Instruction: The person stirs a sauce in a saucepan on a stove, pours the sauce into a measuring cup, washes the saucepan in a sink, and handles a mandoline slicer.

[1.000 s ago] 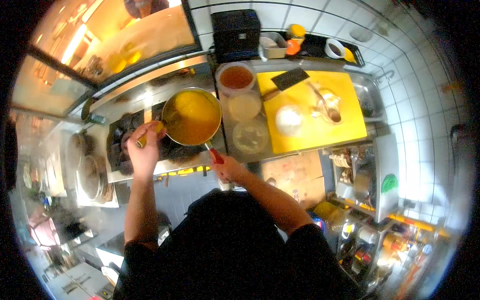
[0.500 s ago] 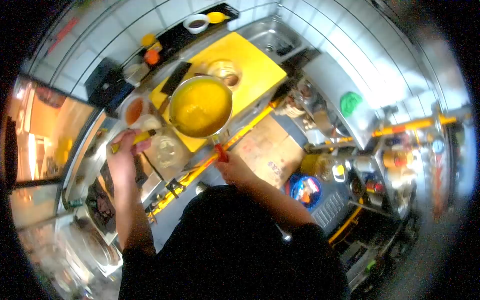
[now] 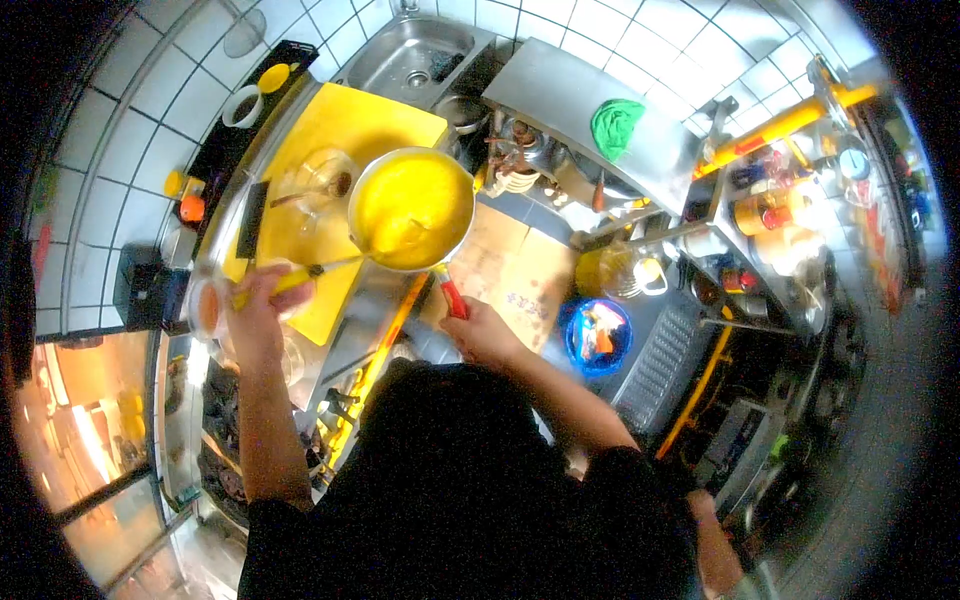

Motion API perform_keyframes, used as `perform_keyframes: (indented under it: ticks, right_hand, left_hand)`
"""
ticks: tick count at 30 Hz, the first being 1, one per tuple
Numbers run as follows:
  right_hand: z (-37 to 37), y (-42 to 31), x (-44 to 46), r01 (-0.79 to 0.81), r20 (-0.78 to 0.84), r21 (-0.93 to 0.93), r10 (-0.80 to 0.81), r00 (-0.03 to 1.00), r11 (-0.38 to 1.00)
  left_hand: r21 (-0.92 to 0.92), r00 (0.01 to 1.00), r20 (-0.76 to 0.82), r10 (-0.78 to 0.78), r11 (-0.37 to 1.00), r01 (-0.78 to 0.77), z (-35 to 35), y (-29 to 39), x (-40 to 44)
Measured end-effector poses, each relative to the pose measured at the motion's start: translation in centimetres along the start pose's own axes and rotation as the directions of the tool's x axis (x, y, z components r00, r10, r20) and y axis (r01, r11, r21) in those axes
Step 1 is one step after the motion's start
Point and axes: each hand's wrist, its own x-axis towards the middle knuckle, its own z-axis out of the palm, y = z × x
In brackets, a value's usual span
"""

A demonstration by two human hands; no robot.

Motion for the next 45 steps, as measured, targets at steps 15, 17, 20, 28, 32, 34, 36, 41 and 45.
perform_keyframes:
  ticks: [15,17,20,28,32,34,36,41,45]
  right_hand:
    - [2.2,-2.2,-1.4,0.044,-0.09,0.19,-0.028,0.996,0.981]
    - [2.6,-2.2,-1.0,0.047,-0.103,0.185,-0.028,0.994,0.982]
    - [2.9,-2.3,-0.9,0.061,-0.137,0.173,-0.037,0.99,0.983]
    - [4.4,-3.6,0.5,0.039,-0.082,0.198,-0.023,0.996,0.979]
    - [5.7,-3.6,0.9,0.022,-0.085,0.182,-0.006,0.996,0.983]
    - [5.7,-3.4,1.7,0.015,-0.07,0.209,0.0,0.998,0.978]
    - [5.8,-2.7,2.1,0.005,-0.071,0.257,0.013,0.997,0.966]
    - [6.5,-3.6,2.5,-0.022,-0.08,0.2,0.039,0.996,0.98]
    - [7.3,-5.7,2.8,0.031,-0.081,0.25,-0.011,0.997,0.968]
  left_hand:
    - [0.006,0.932,0.251,0.261,0.963,-0.271,5.7,-1.0,3.4]
    - [0.13,0.903,0.327,0.278,0.934,-0.334,3.2,-0.6,3.4]
    - [0.11,0.968,0.192,0.162,0.977,-0.185,0.4,0.6,5.8]
    - [0.233,0.926,0.284,0.248,0.919,-0.318,-0.3,-0.2,7.5]
    - [0.005,0.939,0.295,0.175,0.983,-0.184,3.0,0.7,7.6]
    - [-0.015,0.94,0.335,0.07,0.997,-0.069,2.1,0.3,6.2]
    - [0.096,0.947,0.32,-0.009,0.995,-0.023,-0.7,1.9,5.7]
    - [0.304,0.614,0.644,0.457,0.583,-0.753,-1.7,2.2,7.7]
    - [0.18,0.239,0.909,0.342,0.196,-0.964,-1.8,4.8,4.1]
